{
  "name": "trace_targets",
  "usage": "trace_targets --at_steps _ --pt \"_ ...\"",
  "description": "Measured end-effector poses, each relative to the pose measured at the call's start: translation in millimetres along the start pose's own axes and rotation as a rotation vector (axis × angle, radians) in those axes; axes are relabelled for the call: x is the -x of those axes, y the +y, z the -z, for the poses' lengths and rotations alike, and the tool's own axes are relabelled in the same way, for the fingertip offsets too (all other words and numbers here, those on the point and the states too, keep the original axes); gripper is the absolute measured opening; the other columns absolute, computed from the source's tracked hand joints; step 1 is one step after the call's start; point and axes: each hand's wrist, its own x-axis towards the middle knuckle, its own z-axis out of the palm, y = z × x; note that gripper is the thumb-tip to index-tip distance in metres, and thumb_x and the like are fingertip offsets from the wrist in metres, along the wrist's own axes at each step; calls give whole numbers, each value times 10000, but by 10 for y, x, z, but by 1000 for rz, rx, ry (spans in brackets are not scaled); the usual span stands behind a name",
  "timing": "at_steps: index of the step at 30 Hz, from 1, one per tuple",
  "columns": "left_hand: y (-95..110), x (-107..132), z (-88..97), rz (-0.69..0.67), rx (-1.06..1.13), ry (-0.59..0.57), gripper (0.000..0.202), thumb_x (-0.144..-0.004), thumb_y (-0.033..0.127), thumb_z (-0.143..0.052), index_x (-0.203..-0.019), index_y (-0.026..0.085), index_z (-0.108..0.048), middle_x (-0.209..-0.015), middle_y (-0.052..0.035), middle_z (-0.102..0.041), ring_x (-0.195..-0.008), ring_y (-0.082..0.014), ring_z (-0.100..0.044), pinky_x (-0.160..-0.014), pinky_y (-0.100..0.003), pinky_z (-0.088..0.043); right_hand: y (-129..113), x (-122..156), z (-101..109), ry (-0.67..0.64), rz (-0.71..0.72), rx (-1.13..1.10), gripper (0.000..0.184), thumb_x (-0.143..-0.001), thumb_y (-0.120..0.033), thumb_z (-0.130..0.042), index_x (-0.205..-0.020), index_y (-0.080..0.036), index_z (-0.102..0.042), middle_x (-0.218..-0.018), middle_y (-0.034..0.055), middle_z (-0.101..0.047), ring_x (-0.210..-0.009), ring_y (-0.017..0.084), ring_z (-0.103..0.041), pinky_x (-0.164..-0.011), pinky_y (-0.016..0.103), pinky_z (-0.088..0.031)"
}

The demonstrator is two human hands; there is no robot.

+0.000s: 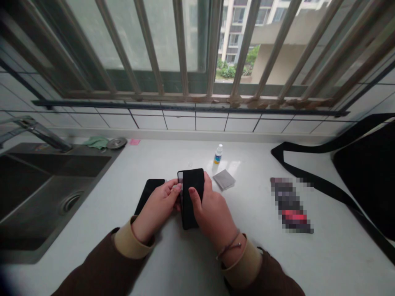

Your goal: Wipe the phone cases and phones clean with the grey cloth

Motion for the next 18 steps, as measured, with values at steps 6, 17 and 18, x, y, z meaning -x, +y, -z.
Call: trace_targets --at_steps 6,17,18 --pt "33 19 21 -26 -34 9 406 -1050 506 -536 -1167 179 -746 -775 -31 -703 -629 -196 -639 -568 -297 -488 29 24 3 -11 73 271 904 -1100 -739 -240 -1742 -109 -329 -962 229 -827 -815 402 -803 -652 427 -550" --pt "103 71 32 -79 12 -22 439 -1055 508 -554 -1273 193 -768 -909 -59 -746 -720 -202 -628 -640 -306 -500 103 -78 79 150 20 -37 747 -1131 -683 -205 -1235 -267 -816 -972 145 -823 -834 324 -755 -706 392 -497" --pt "105 77 25 -82 25 -44 449 -1058 507 -551 -1304 196 -762 -904 -55 -743 -701 -194 -616 -636 -303 -496 108 -84 77 158 -10 -88 776 -1121 -710 -207 -1083 -247 -829 -904 140 -804 -795 312 -734 -687 385 -484"
